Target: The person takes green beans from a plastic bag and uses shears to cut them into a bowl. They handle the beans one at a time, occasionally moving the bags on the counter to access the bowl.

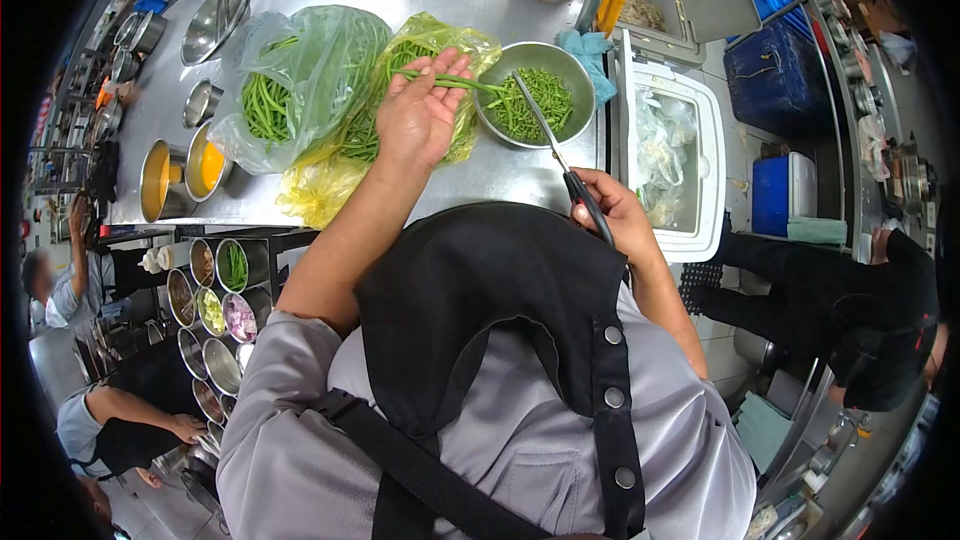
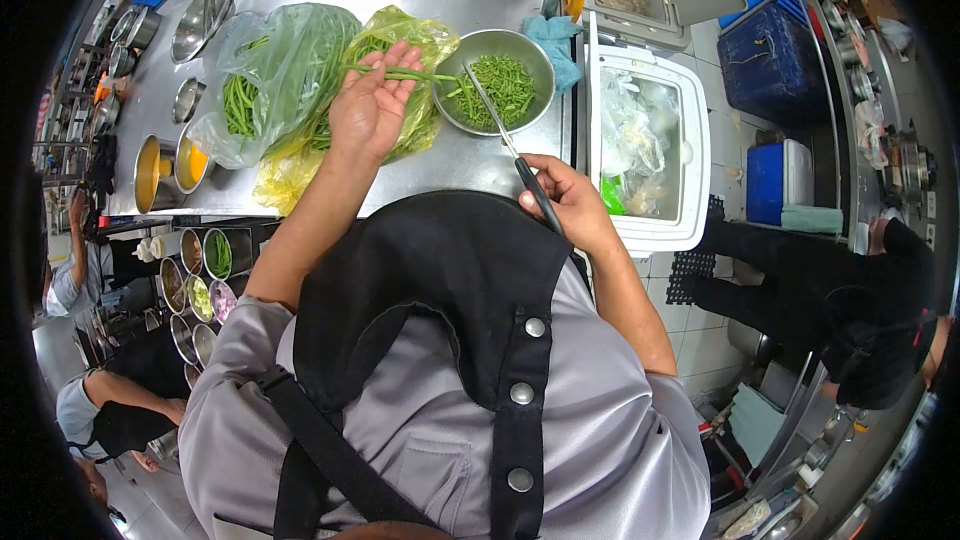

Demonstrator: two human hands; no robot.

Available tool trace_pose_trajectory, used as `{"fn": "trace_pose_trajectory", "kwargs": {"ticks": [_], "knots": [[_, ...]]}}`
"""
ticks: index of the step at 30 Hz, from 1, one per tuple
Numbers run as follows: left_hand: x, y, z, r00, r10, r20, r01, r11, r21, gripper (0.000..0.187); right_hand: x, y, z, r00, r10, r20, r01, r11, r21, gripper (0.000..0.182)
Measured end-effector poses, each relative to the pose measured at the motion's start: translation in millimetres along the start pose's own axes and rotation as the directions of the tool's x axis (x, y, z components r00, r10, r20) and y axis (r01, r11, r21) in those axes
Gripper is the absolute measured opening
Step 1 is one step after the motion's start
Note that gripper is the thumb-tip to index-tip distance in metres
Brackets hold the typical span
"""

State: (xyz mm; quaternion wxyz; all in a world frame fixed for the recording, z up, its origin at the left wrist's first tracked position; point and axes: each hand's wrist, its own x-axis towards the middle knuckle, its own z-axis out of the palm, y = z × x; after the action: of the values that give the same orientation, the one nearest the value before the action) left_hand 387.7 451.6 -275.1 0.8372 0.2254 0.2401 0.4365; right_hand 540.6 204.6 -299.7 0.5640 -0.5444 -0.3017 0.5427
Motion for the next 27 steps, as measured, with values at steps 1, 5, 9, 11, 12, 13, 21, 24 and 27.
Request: {"fn": "trace_pose_trajectory", "kwargs": {"ticks": [1, 5, 9, 11, 12, 13, 21, 24, 27], "knots": [[0.6, -0.6, -0.8, 1.000, 0.021, -0.014, -0.021, 1.000, 0.017, 0.014, 0.1, 1.6, -1.3, 1.000, -0.006, 0.021, 0.006, 1.000, -0.001, 0.050], [7.3, -2.7, -3.4, 0.994, 0.079, -0.081, -0.075, 0.995, 0.060, 0.014, 0.0, 2.8, -3.6, 0.997, -0.045, 0.065, 0.048, 0.998, -0.051, 0.052], [6.8, -3.0, 0.5, 0.990, 0.078, -0.116, -0.069, 0.994, 0.080, 0.013, -0.3, 2.1, -1.6, 0.999, -0.039, 0.035, 0.043, 0.992, -0.122, 0.055], [6.5, -3.2, 1.0, 0.990, 0.077, -0.120, -0.066, 0.994, 0.092, 0.013, 0.2, 4.1, -1.8, 0.998, -0.052, 0.026, 0.056, 0.980, -0.192, 0.057], [6.4, -3.6, 0.7, 0.991, 0.067, -0.118, -0.057, 0.994, 0.091, 0.014, 0.1, 3.3, -1.3, 0.998, -0.052, 0.026, 0.056, 0.980, -0.192, 0.057], [6.4, -4.3, 0.3, 0.992, 0.057, -0.117, -0.047, 0.995, 0.089, 0.015, -0.1, 1.4, -0.3, 0.998, -0.057, 0.028, 0.062, 0.969, -0.239, 0.058], [8.3, -8.5, -3.3, 0.985, -0.020, -0.173, 0.024, 0.999, 0.022, 0.018, -0.3, -9.3, 3.8, 0.997, -0.073, 0.021, 0.076, 0.927, -0.367, 0.060], [9.0, -9.7, -5.1, 0.981, -0.041, -0.191, 0.047, 0.999, 0.025, 0.020, 0.9, -9.0, 3.3, 0.995, -0.092, 0.023, 0.094, 0.908, -0.409, 0.061], [9.8, -10.5, -6.4, 0.978, -0.062, -0.198, 0.067, 0.998, 0.018, 0.020, 1.4, -10.1, 3.2, 0.996, -0.083, 0.027, 0.087, 0.908, -0.411, 0.061]]}}
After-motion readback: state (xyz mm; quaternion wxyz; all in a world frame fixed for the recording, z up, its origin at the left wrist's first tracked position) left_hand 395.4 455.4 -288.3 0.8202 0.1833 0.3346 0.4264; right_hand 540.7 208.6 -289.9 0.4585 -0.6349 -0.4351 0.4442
